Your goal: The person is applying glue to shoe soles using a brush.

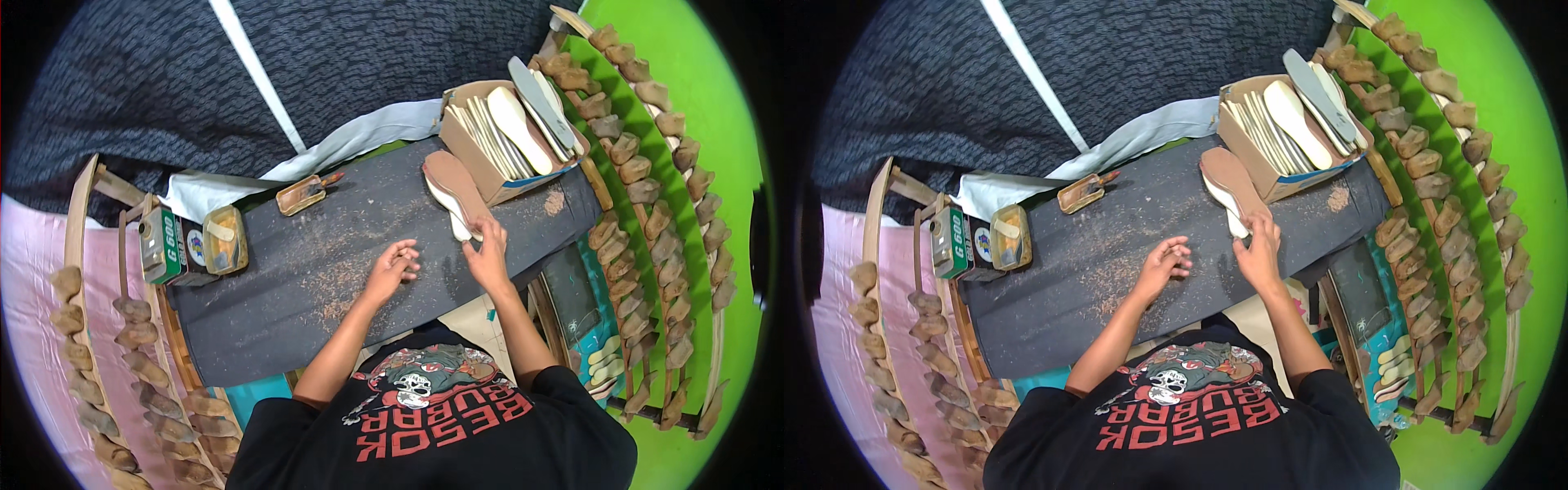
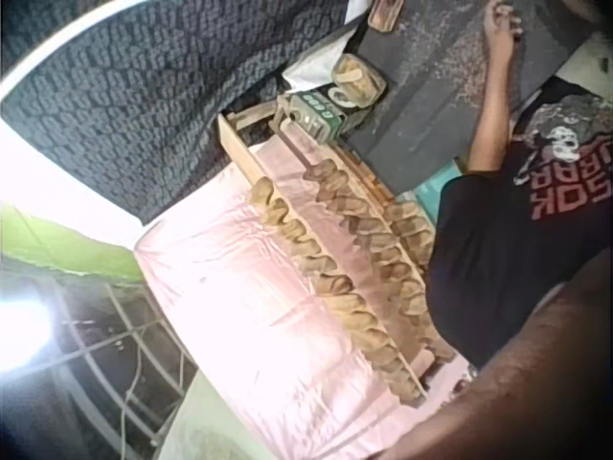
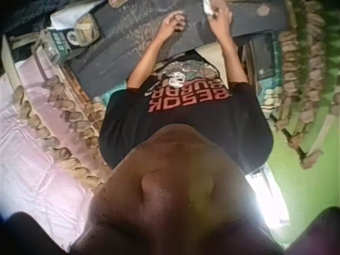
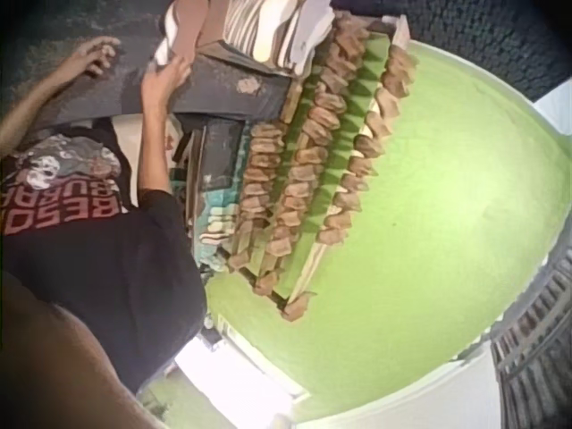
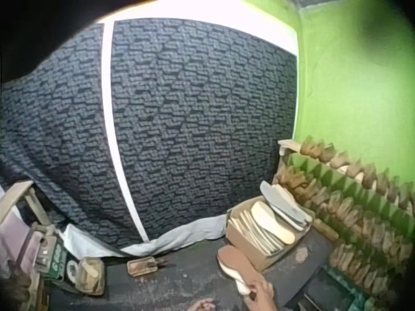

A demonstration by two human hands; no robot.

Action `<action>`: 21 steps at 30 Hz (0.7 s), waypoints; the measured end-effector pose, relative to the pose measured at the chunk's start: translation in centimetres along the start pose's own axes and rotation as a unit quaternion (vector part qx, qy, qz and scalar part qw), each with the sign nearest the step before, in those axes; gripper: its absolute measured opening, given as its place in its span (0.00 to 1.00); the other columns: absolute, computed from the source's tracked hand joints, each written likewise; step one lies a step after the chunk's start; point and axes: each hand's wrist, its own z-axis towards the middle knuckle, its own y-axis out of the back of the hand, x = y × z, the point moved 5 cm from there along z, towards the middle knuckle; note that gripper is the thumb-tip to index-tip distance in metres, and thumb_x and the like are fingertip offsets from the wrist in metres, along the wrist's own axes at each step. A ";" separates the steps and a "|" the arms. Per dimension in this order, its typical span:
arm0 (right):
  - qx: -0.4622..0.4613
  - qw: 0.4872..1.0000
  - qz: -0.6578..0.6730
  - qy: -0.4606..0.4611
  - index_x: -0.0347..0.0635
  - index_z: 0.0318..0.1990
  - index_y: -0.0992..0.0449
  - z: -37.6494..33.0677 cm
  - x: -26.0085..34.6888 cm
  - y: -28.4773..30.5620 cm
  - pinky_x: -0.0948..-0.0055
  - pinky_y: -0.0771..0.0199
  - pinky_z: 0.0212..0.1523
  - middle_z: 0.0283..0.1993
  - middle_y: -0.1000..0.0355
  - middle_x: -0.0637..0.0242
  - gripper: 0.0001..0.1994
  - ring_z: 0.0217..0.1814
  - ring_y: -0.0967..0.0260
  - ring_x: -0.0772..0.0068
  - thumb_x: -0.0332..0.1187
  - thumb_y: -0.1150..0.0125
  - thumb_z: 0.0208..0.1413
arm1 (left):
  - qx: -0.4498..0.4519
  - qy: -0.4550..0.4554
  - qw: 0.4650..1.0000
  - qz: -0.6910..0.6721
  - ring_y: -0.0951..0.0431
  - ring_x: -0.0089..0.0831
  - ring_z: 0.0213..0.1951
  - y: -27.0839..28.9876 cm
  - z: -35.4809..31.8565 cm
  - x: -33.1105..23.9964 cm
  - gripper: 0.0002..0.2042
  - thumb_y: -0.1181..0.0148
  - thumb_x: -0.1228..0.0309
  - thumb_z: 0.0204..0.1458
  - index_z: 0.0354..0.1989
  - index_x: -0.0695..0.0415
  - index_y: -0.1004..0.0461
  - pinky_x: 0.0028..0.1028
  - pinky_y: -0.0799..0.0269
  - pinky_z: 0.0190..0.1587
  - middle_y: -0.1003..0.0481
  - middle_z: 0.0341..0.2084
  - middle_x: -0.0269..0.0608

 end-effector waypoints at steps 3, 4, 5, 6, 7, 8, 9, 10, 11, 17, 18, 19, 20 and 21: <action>0.002 1.000 -0.004 -0.006 0.42 0.58 0.31 2.4 -1.5 1.0 0.51 0.45 0.68 0.64 0.36 0.52 0.27 0.67 0.43 0.43 0.26 0.33 0.47 | 0.020 0.011 0.998 0.061 0.25 0.24 0.47 -2.7 3.8 0.4 0.24 0.48 0.70 0.65 0.70 0.57 0.39 0.25 0.25 0.48 0.29 0.54 0.36; 0.010 1.000 0.002 -0.011 0.42 0.59 0.32 2.9 -1.9 1.1 0.50 0.45 0.68 0.65 0.37 0.52 0.29 0.68 0.44 0.43 0.26 0.32 0.47 | 0.021 0.001 0.996 0.088 0.25 0.24 0.49 -3.6 4.8 0.4 0.27 0.48 0.70 0.65 0.72 0.57 0.41 0.25 0.26 0.49 0.30 0.57 0.36; 0.012 1.000 -0.005 -0.003 0.42 0.61 0.34 3.4 -2.3 1.0 0.49 0.46 0.68 0.67 0.39 0.51 0.31 0.69 0.45 0.43 0.27 0.31 0.46 | 0.021 0.003 0.995 0.094 0.25 0.24 0.49 -4.2 6.3 0.4 0.27 0.48 0.70 0.65 0.72 0.57 0.41 0.25 0.26 0.49 0.30 0.57 0.36; 0.011 1.000 0.001 -0.005 0.42 0.61 0.34 3.8 -2.7 0.9 0.49 0.46 0.68 0.67 0.39 0.51 0.31 0.69 0.45 0.43 0.27 0.31 0.46 | 0.018 0.005 0.994 0.103 0.27 0.24 0.51 -4.7 7.6 0.4 0.29 0.48 0.69 0.65 0.75 0.57 0.46 0.25 0.28 0.50 0.32 0.59 0.36; 0.015 1.000 -0.021 -0.004 0.42 0.61 0.34 4.1 -3.0 0.7 0.49 0.45 0.68 0.67 0.39 0.50 0.32 0.69 0.45 0.42 0.27 0.30 0.46 | 0.013 0.007 0.994 0.112 0.28 0.24 0.52 -5.0 8.9 0.4 0.33 0.47 0.69 0.65 0.77 0.57 0.51 0.26 0.29 0.52 0.34 0.61 0.36; 0.020 0.999 -0.042 -0.002 0.41 0.61 0.35 4.5 -3.0 0.6 0.48 0.44 0.67 0.67 0.40 0.49 0.33 0.69 0.45 0.42 0.28 0.29 0.45 | 0.009 0.010 0.993 0.117 0.28 0.24 0.52 -5.5 10.0 0.3 0.33 0.47 0.69 0.65 0.77 0.57 0.51 0.26 0.29 0.52 0.34 0.61 0.36; 0.024 0.999 -0.036 -0.002 0.41 0.61 0.35 4.9 -3.0 0.5 0.48 0.44 0.67 0.67 0.40 0.49 0.33 0.69 0.45 0.42 0.28 0.29 0.45 | -0.003 0.026 0.994 0.109 0.28 0.25 0.53 -5.7 11.1 0.3 0.35 0.47 0.68 0.65 0.77 0.56 0.54 0.27 0.29 0.52 0.35 0.62 0.37; 0.043 0.997 -0.055 -0.010 0.41 0.61 0.35 5.3 -3.0 0.4 0.47 0.43 0.66 0.65 0.39 0.49 0.33 0.67 0.44 0.42 0.28 0.28 0.45 | -0.017 0.043 0.994 0.100 0.28 0.26 0.53 -5.8 12.1 0.3 0.37 0.46 0.68 0.64 0.78 0.56 0.58 0.27 0.29 0.53 0.37 0.63 0.37; 0.064 0.995 -0.075 -0.017 0.40 0.61 0.35 5.4 -3.1 0.2 0.47 0.42 0.64 0.63 0.39 0.49 0.34 0.65 0.43 0.42 0.29 0.26 0.44 | -0.015 0.040 0.993 0.112 0.28 0.27 0.53 -6.1 12.7 0.3 0.39 0.46 0.67 0.64 0.78 0.57 0.61 0.28 0.30 0.53 0.38 0.64 0.38; 0.058 0.998 -0.028 -0.002 0.39 0.62 0.35 5.4 -5.7 -0.7 0.50 0.39 0.61 0.57 0.37 0.50 0.35 0.59 0.40 0.43 0.26 0.26 0.44 | 0.022 0.041 0.995 0.085 0.28 0.26 0.52 -7.2 13.5 0.9 0.37 0.46 0.68 0.64 0.78 0.57 0.58 0.29 0.29 0.53 0.36 0.62 0.39; 0.061 0.998 -0.024 -0.005 0.39 0.62 0.35 5.5 -5.9 -0.7 0.50 0.39 0.61 0.57 0.37 0.50 0.35 0.59 0.40 0.43 0.26 0.26 0.44 | 0.046 0.036 0.995 0.083 0.27 0.28 0.55 -7.3 13.3 0.9 0.37 0.47 0.67 0.65 0.78 0.55 0.58 0.30 0.29 0.55 0.36 0.63 0.39; 0.058 0.998 -0.026 0.004 0.39 0.62 0.34 5.7 -6.0 -0.4 0.50 0.38 0.60 0.57 0.37 0.50 0.34 0.59 0.40 0.43 0.25 0.27 0.45 | 0.043 0.022 0.996 0.068 0.27 0.29 0.56 -7.2 13.0 0.7 0.35 0.48 0.66 0.66 0.78 0.54 0.56 0.31 0.29 0.55 0.34 0.62 0.39; 0.051 0.998 -0.030 0.013 0.39 0.62 0.34 5.8 -5.8 0.0 0.51 0.38 0.60 0.57 0.37 0.50 0.34 0.59 0.40 0.43 0.24 0.27 0.45 | 0.046 0.024 0.996 0.070 0.27 0.29 0.56 -7.0 13.0 0.8 0.35 0.48 0.66 0.66 0.78 0.54 0.56 0.31 0.29 0.55 0.34 0.62 0.39; 0.055 0.998 -0.017 0.010 0.38 0.61 0.33 5.8 -5.6 0.3 0.51 0.38 0.60 0.57 0.37 0.50 0.32 0.58 0.39 0.44 0.24 0.27 0.46 | 0.043 0.031 0.997 0.056 0.27 0.29 0.55 -6.6 13.0 0.8 0.34 0.49 0.65 0.66 0.78 0.52 0.56 0.31 0.29 0.54 0.33 0.60 0.39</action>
